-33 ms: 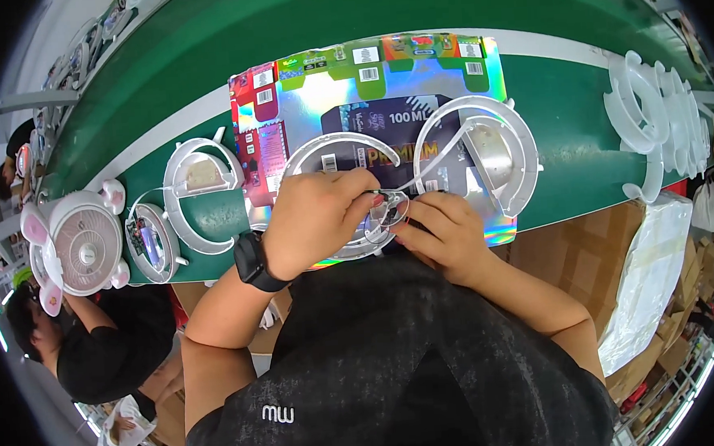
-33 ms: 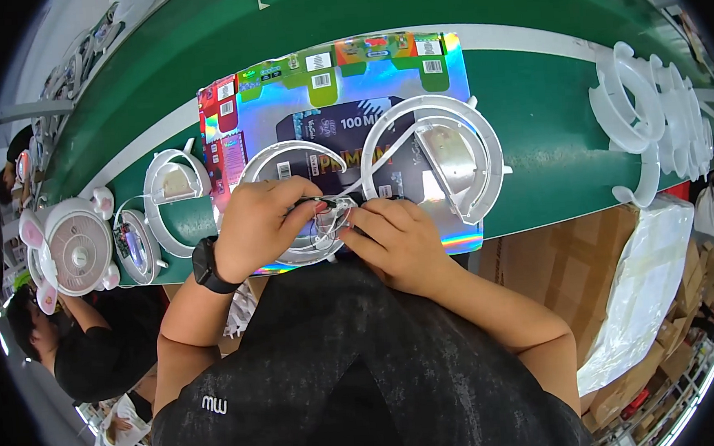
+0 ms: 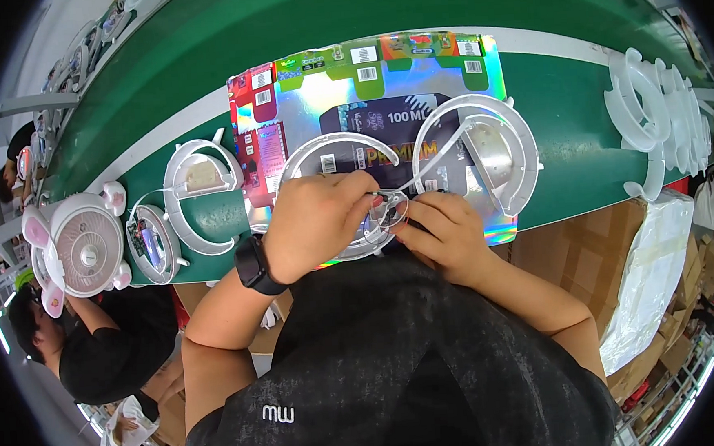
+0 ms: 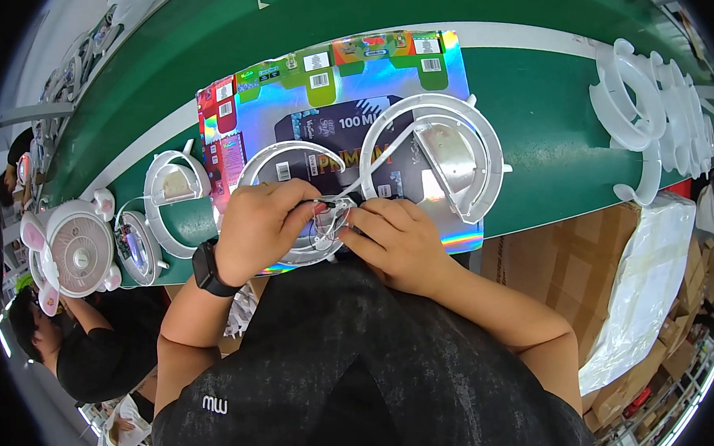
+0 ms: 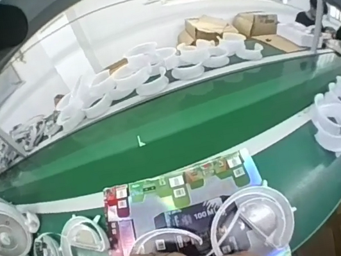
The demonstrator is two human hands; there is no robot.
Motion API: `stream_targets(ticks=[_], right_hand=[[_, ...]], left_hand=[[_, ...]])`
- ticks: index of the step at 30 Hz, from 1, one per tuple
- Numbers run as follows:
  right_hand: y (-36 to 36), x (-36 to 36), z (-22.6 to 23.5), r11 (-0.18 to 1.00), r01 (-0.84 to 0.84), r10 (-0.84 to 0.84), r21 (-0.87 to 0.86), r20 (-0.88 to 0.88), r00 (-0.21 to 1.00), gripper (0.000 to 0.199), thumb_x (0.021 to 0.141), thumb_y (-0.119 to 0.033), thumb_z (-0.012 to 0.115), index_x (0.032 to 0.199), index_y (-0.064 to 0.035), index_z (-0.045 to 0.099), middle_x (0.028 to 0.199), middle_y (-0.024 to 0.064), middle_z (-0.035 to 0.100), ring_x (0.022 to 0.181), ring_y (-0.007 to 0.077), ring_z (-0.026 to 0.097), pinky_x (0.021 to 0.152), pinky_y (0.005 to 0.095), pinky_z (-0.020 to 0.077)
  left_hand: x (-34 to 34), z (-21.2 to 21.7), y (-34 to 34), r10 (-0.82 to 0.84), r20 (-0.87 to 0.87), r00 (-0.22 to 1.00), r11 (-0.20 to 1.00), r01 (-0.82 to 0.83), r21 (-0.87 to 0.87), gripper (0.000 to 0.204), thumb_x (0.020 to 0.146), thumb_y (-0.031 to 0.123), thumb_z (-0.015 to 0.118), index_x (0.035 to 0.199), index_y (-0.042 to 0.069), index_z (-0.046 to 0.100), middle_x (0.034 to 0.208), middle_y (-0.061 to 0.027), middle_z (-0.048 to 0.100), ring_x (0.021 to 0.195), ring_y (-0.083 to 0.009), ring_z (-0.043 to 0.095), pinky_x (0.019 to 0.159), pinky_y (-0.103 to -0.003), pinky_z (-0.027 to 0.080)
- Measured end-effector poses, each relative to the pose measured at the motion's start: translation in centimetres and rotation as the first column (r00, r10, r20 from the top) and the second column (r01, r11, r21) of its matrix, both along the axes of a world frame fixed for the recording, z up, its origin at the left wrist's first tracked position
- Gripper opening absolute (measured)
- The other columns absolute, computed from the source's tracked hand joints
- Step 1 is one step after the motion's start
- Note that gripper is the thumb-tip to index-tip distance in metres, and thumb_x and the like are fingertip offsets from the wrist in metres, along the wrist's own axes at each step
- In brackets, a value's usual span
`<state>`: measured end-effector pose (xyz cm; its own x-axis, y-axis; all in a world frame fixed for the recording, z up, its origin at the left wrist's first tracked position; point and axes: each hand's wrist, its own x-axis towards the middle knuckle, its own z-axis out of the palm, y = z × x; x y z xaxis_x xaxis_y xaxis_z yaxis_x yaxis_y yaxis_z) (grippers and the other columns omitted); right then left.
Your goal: The person assembles LED ring light components by hand, connecting wires to a circuit board and securing them within a plastic housing alongside a fan.
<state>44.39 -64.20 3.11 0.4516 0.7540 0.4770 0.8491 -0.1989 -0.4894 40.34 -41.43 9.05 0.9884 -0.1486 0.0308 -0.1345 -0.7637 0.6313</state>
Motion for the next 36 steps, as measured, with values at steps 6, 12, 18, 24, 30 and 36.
stream_targets(ticks=[6, 12, 18, 24, 30, 36], right_hand=[[0.0, 0.2, -0.2, 1.000, -0.008, 0.008, -0.010, 0.000, 1.000, 0.029, 0.079, -0.018, 0.069, 0.106, -0.0096, 0.068, 0.113, 0.0051, 0.063, 0.106, 0.0247, 0.059, 0.080, 0.0379, 0.0489], [0.4, 0.1, 0.1, 1.000, 0.010, -0.009, 0.020, -0.019, 1.000, 0.026, 0.079, -0.024, 0.072, 0.102, -0.0122, 0.068, 0.112, 0.0019, 0.064, 0.105, 0.0231, 0.059, 0.077, 0.0365, 0.0475], [0.7, -0.1, -0.1, 0.999, 0.052, -0.053, 0.017, 0.032, 0.998, 0.029, 0.078, -0.031, 0.074, 0.100, -0.0136, 0.068, 0.111, 0.0005, 0.063, 0.105, 0.0219, 0.058, 0.075, 0.0351, 0.0458], [0.6, -0.2, -0.1, 0.998, 0.059, -0.060, 0.019, 0.022, 0.998, 0.032, 0.076, -0.035, 0.075, 0.098, -0.0134, 0.068, 0.110, 0.0000, 0.063, 0.105, 0.0214, 0.057, 0.074, 0.0350, 0.0454], [0.6, -0.1, 0.0, 0.999, 0.053, -0.054, 0.009, 0.011, 0.999, 0.032, 0.075, -0.034, 0.075, 0.098, -0.0131, 0.068, 0.110, 0.0006, 0.063, 0.105, 0.0216, 0.058, 0.074, 0.0348, 0.0456], [0.6, -0.2, -0.2, 0.998, 0.052, -0.052, 0.029, 0.000, 0.999, 0.032, 0.076, -0.034, 0.075, 0.099, -0.0130, 0.069, 0.111, 0.0008, 0.064, 0.105, 0.0221, 0.058, 0.075, 0.0351, 0.0458]], left_hand=[[-0.2, 0.1, -0.4, 0.005, 0.041, 0.999, 0.996, -0.008, 0.086, 0.009, 0.085, 0.010, 0.074, 0.089, 0.006, 0.067, 0.073, -0.0109, 0.068, 0.064, -0.0304, 0.066, 0.055, -0.038, 0.049], [-0.1, 0.5, 0.3, 0.011, -0.016, 1.000, 0.999, -0.012, -0.044, 0.006, 0.085, 0.010, 0.068, 0.084, 0.009, 0.062, 0.067, -0.0118, 0.063, 0.063, -0.0334, 0.065, 0.054, -0.044, 0.049], [0.4, 1.8, 0.2, -0.093, -0.005, 0.996, 0.988, 0.093, 0.124, 0.007, 0.080, 0.006, 0.066, 0.080, 0.008, 0.059, 0.064, -0.0096, 0.059, 0.061, -0.0309, 0.064, 0.052, -0.043, 0.048], [0.2, 2.8, -0.4, -0.205, 0.010, 0.979, 0.937, 0.193, 0.292, 0.012, 0.073, 0.003, 0.069, 0.084, 0.006, 0.067, 0.076, -0.0081, 0.066, 0.067, -0.0285, 0.065, 0.057, -0.039, 0.051], [0.9, 2.5, -0.7, -0.245, 0.022, 0.969, 0.907, 0.221, 0.360, 0.010, 0.069, 0.005, 0.063, 0.078, 0.009, 0.061, 0.070, -0.0053, 0.060, 0.066, -0.0262, 0.065, 0.057, -0.040, 0.052], [1.6, 2.9, -0.5, -0.229, -0.078, 0.970, 0.898, 0.242, 0.368, 0.004, 0.073, 0.008, 0.063, 0.078, 0.008, 0.062, 0.070, -0.0075, 0.063, 0.068, -0.0279, 0.067, 0.056, -0.041, 0.052]])
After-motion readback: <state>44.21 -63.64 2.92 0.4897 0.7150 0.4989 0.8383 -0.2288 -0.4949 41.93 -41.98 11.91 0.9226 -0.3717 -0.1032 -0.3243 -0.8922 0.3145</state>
